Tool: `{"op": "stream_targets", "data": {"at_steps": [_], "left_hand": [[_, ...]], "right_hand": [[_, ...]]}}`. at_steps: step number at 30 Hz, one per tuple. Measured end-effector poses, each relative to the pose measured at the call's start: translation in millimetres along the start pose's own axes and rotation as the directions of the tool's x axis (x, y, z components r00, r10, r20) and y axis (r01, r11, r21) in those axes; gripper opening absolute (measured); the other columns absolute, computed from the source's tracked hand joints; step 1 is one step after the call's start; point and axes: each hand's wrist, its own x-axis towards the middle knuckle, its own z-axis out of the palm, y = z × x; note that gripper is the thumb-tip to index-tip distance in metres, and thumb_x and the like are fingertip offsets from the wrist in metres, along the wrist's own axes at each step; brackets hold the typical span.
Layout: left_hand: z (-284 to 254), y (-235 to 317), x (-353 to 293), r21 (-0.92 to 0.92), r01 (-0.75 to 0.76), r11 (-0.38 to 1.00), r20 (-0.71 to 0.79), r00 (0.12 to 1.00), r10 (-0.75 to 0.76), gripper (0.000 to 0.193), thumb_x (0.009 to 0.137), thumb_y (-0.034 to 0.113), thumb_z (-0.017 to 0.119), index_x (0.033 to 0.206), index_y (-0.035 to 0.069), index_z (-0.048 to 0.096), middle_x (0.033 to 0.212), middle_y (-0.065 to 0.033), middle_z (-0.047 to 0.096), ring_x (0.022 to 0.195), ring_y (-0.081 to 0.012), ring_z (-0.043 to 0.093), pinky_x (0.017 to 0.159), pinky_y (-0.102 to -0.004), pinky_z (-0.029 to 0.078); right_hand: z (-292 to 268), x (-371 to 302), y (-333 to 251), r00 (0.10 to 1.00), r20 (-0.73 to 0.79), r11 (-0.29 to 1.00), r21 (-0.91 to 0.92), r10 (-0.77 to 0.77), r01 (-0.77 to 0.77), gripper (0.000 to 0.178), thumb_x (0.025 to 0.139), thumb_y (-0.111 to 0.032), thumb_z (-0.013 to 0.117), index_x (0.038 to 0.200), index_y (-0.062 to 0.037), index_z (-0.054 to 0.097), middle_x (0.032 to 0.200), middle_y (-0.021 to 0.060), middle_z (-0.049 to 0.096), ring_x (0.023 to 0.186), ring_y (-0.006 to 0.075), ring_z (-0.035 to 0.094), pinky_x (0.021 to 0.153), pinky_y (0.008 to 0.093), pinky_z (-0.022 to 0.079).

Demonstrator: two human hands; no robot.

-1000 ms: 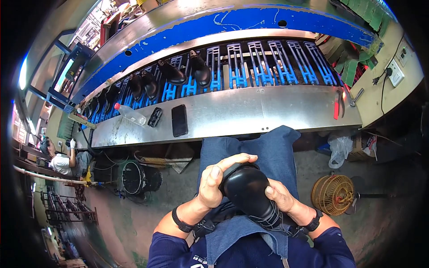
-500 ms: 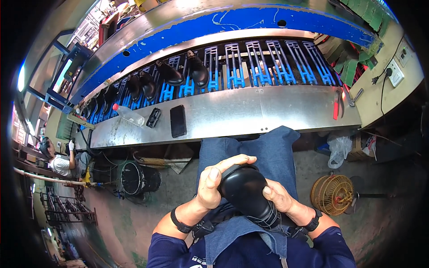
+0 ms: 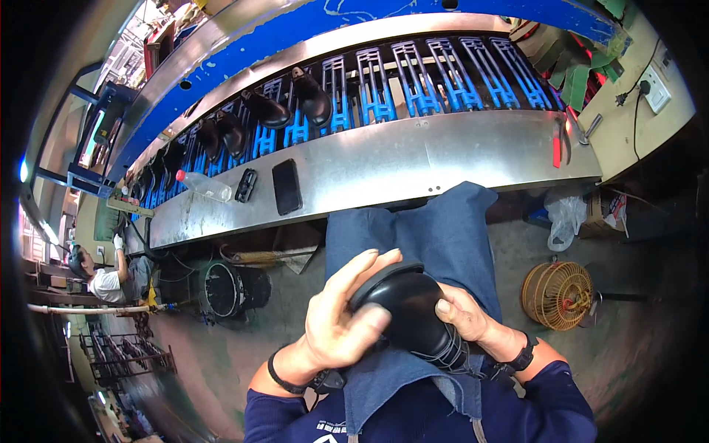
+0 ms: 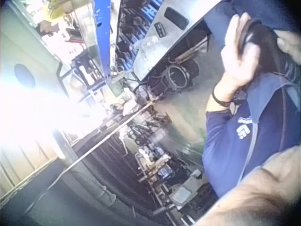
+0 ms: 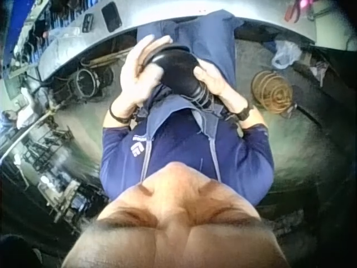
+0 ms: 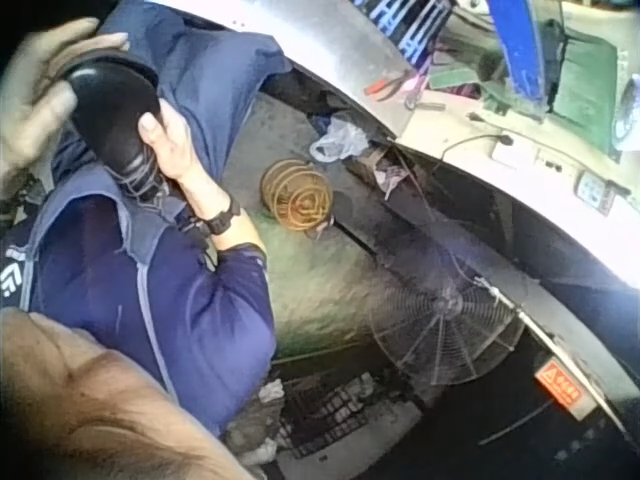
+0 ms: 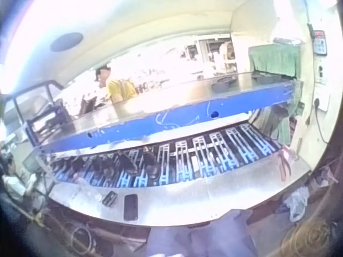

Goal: Inspecting and finishing shoes on an assembly line by checking the soles and uppers.

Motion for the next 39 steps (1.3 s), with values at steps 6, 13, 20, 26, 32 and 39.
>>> {"op": "stream_targets", "data": {"at_steps": [6, 13, 20, 26, 32, 39], "left_hand": [[1.1, -16.4, 2.6, 0.468, -0.203, 0.86, 0.094, 0.979, 0.18, 0.081, 0.082, 0.001, 0.08, 0.149, -0.007, 0.036, 0.136, -0.0319, 0.06, 0.121, -0.0355, 0.066, 0.102, -0.0417, 0.054], [31.7, -69.1, 0.8, -0.24, 0.136, 0.961, -0.229, 0.954, -0.193, 0.088, 0.081, 0.017, 0.086, 0.149, 0.001, 0.032, 0.133, -0.015, 0.057, 0.126, -0.0247, 0.057, 0.11, -0.0387, 0.045], [-32.2, -77.4, -1.0, -0.656, 0.226, 0.72, -0.119, 0.911, -0.394, 0.058, 0.09, 0.04, 0.067, 0.127, -0.003, 0.06, 0.114, -0.0228, 0.071, 0.1, -0.0321, 0.072, 0.091, -0.0459, 0.06], [-24.0, -87.3, -19.8, -0.726, 0.374, 0.577, 0.031, 0.856, -0.516, 0.068, 0.089, 0.046, 0.064, 0.137, -0.001, 0.055, 0.125, -0.0206, 0.066, 0.111, -0.0318, 0.068, 0.099, -0.0447, 0.056], [-19.7, -94.2, -17.8, -0.664, 0.373, 0.648, 0.006, 0.869, -0.494, 0.07, 0.093, 0.049, 0.059, 0.14, -0.001, 0.051, 0.125, -0.02, 0.065, 0.111, -0.03, 0.068, 0.098, -0.0415, 0.056], [-11.0, -102.0, -19.2, -0.866, 0.332, 0.373, 0.018, 0.767, -0.641, 0.075, 0.101, 0.059, 0.044, 0.138, -0.005, 0.052, 0.128, -0.0243, 0.064, 0.112, -0.0344, 0.068, 0.098, -0.0462, 0.057]], "right_hand": [[5.9, -2.2, 0.5, 0.992, -0.11, 0.997, 0.033, -0.061, 0.065, 0.061, 0.105, -0.049, 0.053, 0.135, 0.0031, 0.058, 0.107, 0.0037, 0.066, 0.096, 0.0095, 0.059, 0.084, 0.0263, 0.048], [12.5, 9.2, -20.9, 0.946, -0.325, 0.996, -0.085, -0.001, -0.028, 0.057, 0.107, -0.046, 0.051, 0.132, 0.0052, 0.056, 0.124, 0.014, 0.066, 0.112, 0.0191, 0.062, 0.094, 0.035, 0.051], [24.8, 19.0, -55.7, 0.991, -0.023, 0.756, -0.649, -0.129, 0.084, 0.044, 0.1, -0.033, 0.063, 0.126, 0.0013, 0.054, 0.092, 0.0228, 0.07, 0.086, 0.036, 0.072, 0.076, 0.0434, 0.056], [1.8, 67.9, -87.4, 0.911, 0.127, 0.548, -0.763, -0.391, 0.342, 0.029, 0.095, -0.018, 0.068, 0.116, 0.0015, 0.061, 0.067, 0.0139, 0.064, 0.055, 0.0322, 0.064, 0.052, 0.0391, 0.051], [9.4, 67.6, -80.4, 0.908, 0.223, 0.412, -0.834, -0.356, 0.366, 0.063, 0.096, -0.033, 0.067, 0.131, 0.0149, 0.046, 0.081, 0.0262, 0.07, 0.069, 0.0405, 0.071, 0.061, 0.0465, 0.058], [25.9, 33.9, -25.0, 0.845, -0.045, 0.447, -0.863, -0.532, 0.236, 0.066, 0.095, -0.017, 0.067, 0.144, 0.0173, 0.038, 0.107, 0.0324, 0.067, 0.085, 0.0424, 0.071, 0.075, 0.045, 0.058]]}}
